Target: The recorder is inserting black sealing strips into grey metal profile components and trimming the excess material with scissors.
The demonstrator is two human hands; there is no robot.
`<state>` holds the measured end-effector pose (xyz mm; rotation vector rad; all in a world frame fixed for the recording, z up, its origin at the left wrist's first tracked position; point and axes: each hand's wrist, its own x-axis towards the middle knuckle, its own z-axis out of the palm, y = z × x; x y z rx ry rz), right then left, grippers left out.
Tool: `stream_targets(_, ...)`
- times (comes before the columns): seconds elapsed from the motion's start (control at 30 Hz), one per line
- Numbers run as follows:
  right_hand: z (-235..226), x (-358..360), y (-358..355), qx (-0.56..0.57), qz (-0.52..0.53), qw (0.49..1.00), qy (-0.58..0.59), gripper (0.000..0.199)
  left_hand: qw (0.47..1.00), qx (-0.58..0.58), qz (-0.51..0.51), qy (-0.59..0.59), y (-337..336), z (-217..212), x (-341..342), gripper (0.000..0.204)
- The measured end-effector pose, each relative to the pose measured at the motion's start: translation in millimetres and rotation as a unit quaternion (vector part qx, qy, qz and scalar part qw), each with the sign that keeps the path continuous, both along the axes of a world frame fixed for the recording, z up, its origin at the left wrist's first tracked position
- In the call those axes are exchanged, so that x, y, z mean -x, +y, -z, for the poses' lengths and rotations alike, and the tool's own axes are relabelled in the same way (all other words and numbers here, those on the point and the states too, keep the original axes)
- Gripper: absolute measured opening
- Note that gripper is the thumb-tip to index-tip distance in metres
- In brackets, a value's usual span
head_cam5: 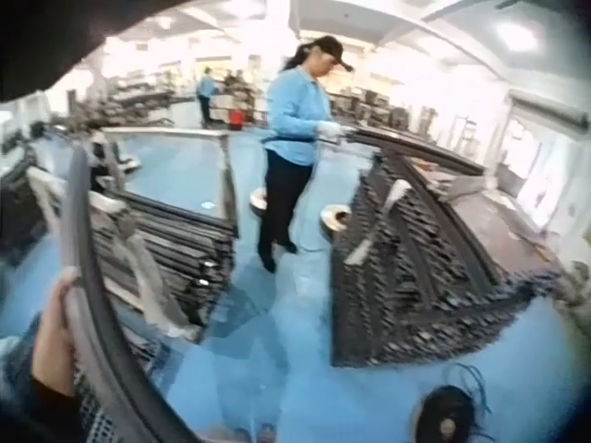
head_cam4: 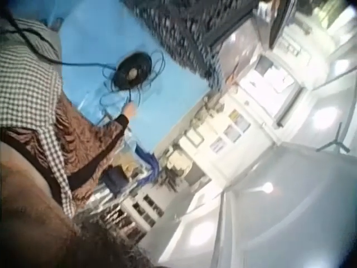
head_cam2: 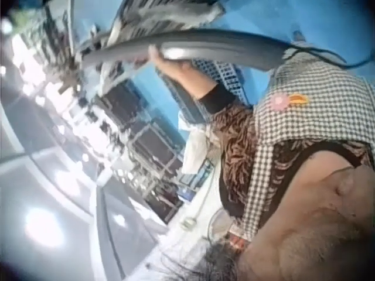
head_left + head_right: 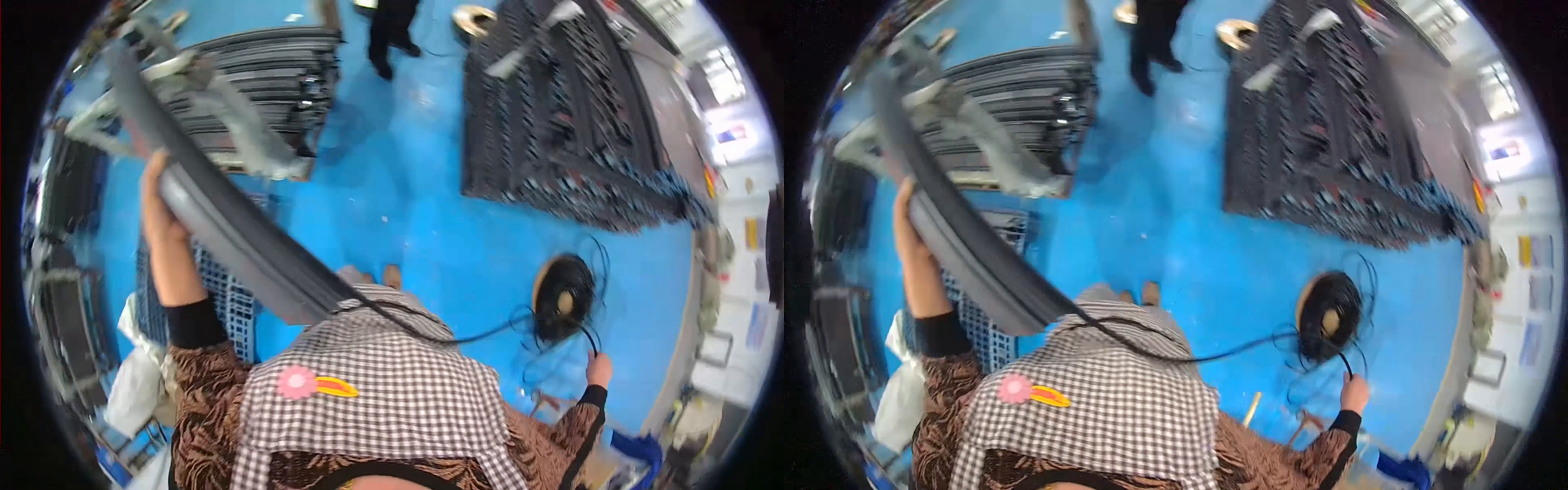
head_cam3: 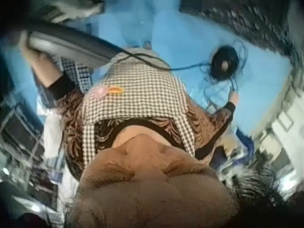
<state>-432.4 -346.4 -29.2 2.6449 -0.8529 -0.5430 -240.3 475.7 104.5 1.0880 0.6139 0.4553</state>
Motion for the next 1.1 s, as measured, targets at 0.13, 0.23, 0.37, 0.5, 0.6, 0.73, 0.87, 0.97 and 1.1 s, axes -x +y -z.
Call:
stream_targets(0.13, 24, -127, 140, -0.243, -0.392, 0.887, -0.032, 0.02, 1.0, -0.008, -0.003, -0.011, -6, 6, -8, 0.036)
stream_targets(0.23, 10, -214, 270, -0.247, -0.53, 0.806, -0.087, 0.025, 1.0, -0.02, -0.002, -0.017, -16, 0, -10, 0.041)
stream_targets(0.37, -99, -255, 442, -0.509, -0.546, 0.653, -0.127, 0.012, 1.0, -0.014, -0.014, -0.003, -2, 8, -4, 0.043)
stream_targets(0.5, -141, -241, 517, -0.533, -0.625, 0.568, -0.055, 0.023, 1.0, 0.005, -0.015, -0.002, 3, 12, -7, 0.04)
stream_targets(0.6, -128, -235, 526, -0.513, -0.654, 0.554, -0.044, 0.027, 1.0, 0.019, -0.016, -0.017, -4, 14, -12, 0.042)
stream_targets(0.73, -127, -229, 527, -0.464, -0.705, 0.526, -0.105, 0.02, 0.999, 0.031, -0.029, -0.031, -6, 15, -8, 0.042)
stream_targets(0.87, -126, -227, 531, -0.424, -0.729, 0.519, -0.139, 0.018, 0.999, 0.028, -0.034, -0.027, -17, 2, -7, 0.042)
stream_targets(0.97, -124, -226, 537, -0.398, -0.732, 0.536, -0.134, 0.017, 0.999, 0.021, -0.036, -0.013, -19, -7, -7, 0.042)
stream_targets(1.1, -119, -237, 556, -0.414, -0.744, 0.5, -0.156, 0.017, 0.999, 0.022, -0.03, -0.006, -14, -10, -5, 0.041)
